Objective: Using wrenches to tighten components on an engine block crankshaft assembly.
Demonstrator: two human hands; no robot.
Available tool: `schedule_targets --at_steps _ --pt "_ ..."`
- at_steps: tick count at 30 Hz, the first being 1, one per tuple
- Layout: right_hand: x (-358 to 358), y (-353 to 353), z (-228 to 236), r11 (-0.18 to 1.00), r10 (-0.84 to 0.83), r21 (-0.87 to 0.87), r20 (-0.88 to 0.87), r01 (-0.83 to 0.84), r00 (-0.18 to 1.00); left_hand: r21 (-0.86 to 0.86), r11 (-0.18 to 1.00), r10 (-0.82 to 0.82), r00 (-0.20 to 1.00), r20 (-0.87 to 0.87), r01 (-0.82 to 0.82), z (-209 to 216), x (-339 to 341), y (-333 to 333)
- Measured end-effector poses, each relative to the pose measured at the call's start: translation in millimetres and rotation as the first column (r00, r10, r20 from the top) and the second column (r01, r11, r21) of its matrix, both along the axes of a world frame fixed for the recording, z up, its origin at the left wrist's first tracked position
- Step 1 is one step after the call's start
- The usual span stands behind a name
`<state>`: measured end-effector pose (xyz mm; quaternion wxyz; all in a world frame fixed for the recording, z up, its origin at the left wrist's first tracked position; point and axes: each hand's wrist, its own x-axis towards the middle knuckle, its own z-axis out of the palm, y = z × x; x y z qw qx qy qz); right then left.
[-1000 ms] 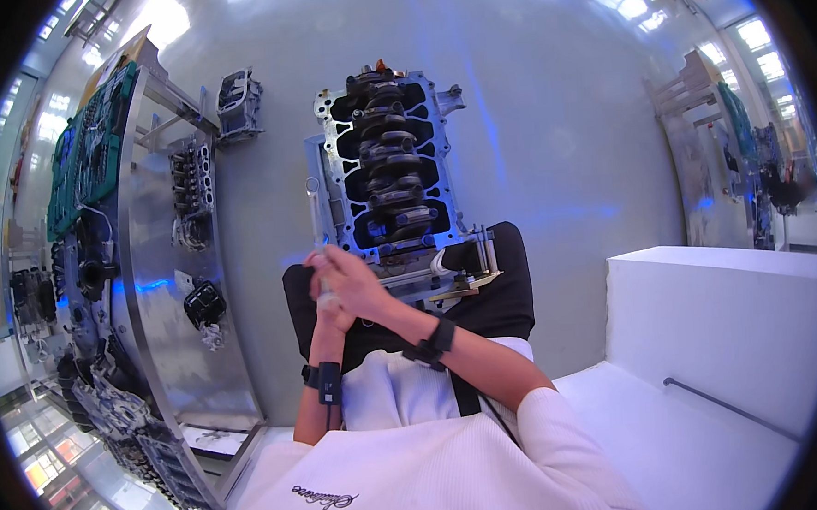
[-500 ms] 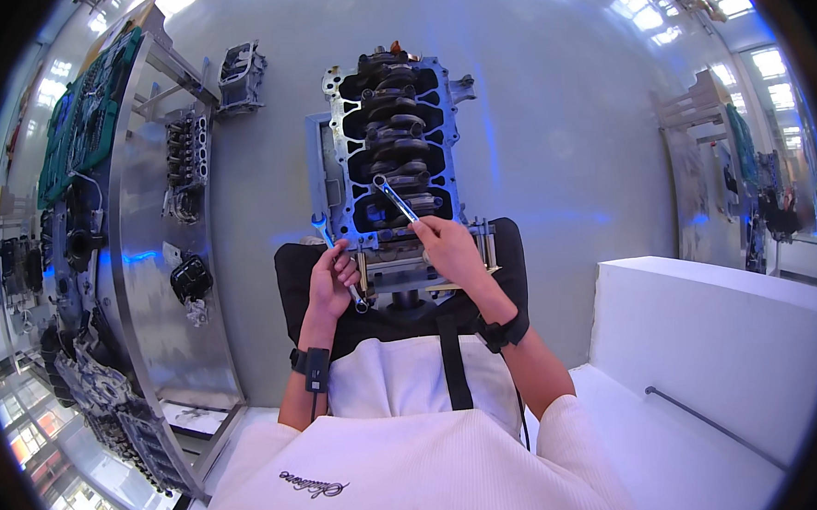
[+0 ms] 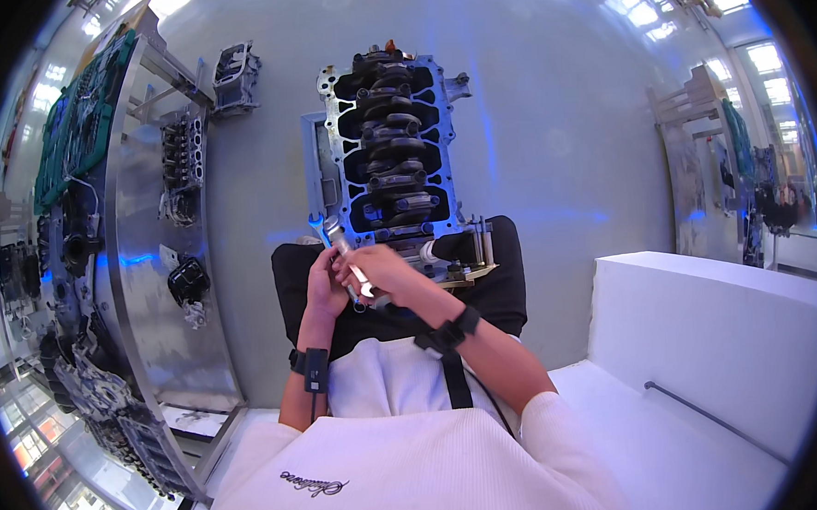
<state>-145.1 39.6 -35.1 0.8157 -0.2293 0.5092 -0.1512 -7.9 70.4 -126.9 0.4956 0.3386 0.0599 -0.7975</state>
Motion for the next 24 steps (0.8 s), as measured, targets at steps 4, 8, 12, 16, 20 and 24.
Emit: schedule_targets --at_steps 4,8,12,16,20,24 --pt "35 15 -18 0.967 -0.035 -0.255 -0.126 0.002 0.991 0.075 0.997 0.003 0.985 0.172 -0.016 7 -8 -3" --pt "30 16 -7 0.901 -0.021 -0.432 -0.151 -0.047 0.988 0.175 0.980 0.074 0.988 0.136 -0.098 9 -6 -2" --pt "-11 7 10 0.826 -0.104 -0.558 -0.290 -0.080 0.951 -0.069 0.998 -0.003 0.999 0.032 0.005 8 -1 -2" --pt "-51 2 15 0.768 -0.156 -0.581 -0.577 -0.268 0.802 -0.057 0.998 0.004 1.000 0.023 -0.003 9 -2 -2" --pt "-73 -1 6 0.672 -0.226 -0.649 -0.639 -0.356 0.735 -0.070 0.998 0.002 1.000 0.004 -0.002 10 -3 -2" --pt "-76 -8 12 0.697 -0.192 -0.589 -0.704 -0.409 0.684 -0.078 0.997 0.015 1.000 -0.001 -0.015 10 -3 -2"
